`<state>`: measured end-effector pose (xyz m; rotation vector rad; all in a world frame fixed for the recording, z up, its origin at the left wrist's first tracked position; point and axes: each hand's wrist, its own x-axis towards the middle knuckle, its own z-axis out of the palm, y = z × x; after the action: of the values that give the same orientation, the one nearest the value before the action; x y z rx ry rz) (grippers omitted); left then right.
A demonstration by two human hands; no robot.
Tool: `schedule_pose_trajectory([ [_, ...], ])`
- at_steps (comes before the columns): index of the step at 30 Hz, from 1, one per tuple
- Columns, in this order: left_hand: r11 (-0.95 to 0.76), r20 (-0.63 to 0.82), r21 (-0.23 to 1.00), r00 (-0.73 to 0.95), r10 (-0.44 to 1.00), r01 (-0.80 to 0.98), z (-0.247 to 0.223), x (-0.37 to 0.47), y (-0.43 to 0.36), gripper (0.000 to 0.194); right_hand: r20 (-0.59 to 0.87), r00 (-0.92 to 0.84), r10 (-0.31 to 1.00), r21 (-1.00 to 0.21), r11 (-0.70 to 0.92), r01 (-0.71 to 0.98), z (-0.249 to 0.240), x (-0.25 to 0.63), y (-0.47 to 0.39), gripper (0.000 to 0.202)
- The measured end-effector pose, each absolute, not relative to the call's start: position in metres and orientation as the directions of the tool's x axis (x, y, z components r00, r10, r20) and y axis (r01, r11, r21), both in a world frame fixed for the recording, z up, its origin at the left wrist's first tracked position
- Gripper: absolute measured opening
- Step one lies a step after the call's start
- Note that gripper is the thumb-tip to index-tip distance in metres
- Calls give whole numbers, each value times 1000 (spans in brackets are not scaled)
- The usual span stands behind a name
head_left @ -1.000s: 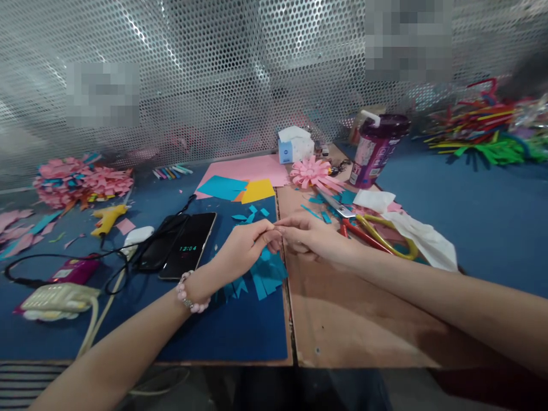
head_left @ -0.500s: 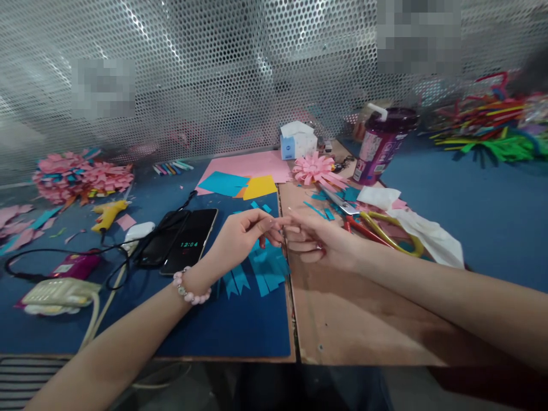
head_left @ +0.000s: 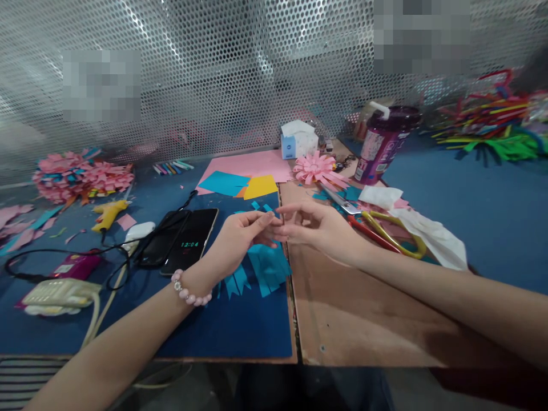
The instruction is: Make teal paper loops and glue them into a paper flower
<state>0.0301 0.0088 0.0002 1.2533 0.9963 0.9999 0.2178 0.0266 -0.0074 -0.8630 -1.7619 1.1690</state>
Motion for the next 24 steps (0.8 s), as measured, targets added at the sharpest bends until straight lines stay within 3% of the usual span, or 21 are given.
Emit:
schedule_pose_trajectory([
  [2, 101, -75, 992, 283, 956, -78, -1, 31, 8, 26, 470, -412, 781, -781, 585, 217, -9, 218, 25, 29],
  [4, 135, -96, 986, 318, 943, -103, -3, 32, 7, 26, 617, -400, 678, -629, 730, 266, -11, 218, 23, 16],
  [9, 249, -142, 952, 459, 877, -180, -7, 37, 2, 30, 758, -358, 545, -437, 832, 341, -15, 219, 17, 16],
  [12, 328, -178, 912, 482, 858, -247, -8, 41, -2, 30, 757, -329, 564, -459, 818, 346, -12, 219, 16, 12],
  [16, 410, -205, 862, 535, 820, -298, -6, 44, -5, 30, 684, -257, 683, -628, 730, 269, -7, 218, 18, 12],
  [19, 430, -227, 844, 514, 827, -320, -5, 46, -5, 30, 643, -241, 727, -688, 686, 235, -6, 217, 17, 11],
  [22, 450, -230, 802, 492, 840, -393, -8, 49, -6, 25, 655, -248, 714, -658, 700, 279, -8, 216, 15, 9],
  [24, 467, -233, 751, 475, 849, -467, -10, 52, -8, 20, 698, -263, 666, -569, 739, 361, -10, 215, 13, 12],
])
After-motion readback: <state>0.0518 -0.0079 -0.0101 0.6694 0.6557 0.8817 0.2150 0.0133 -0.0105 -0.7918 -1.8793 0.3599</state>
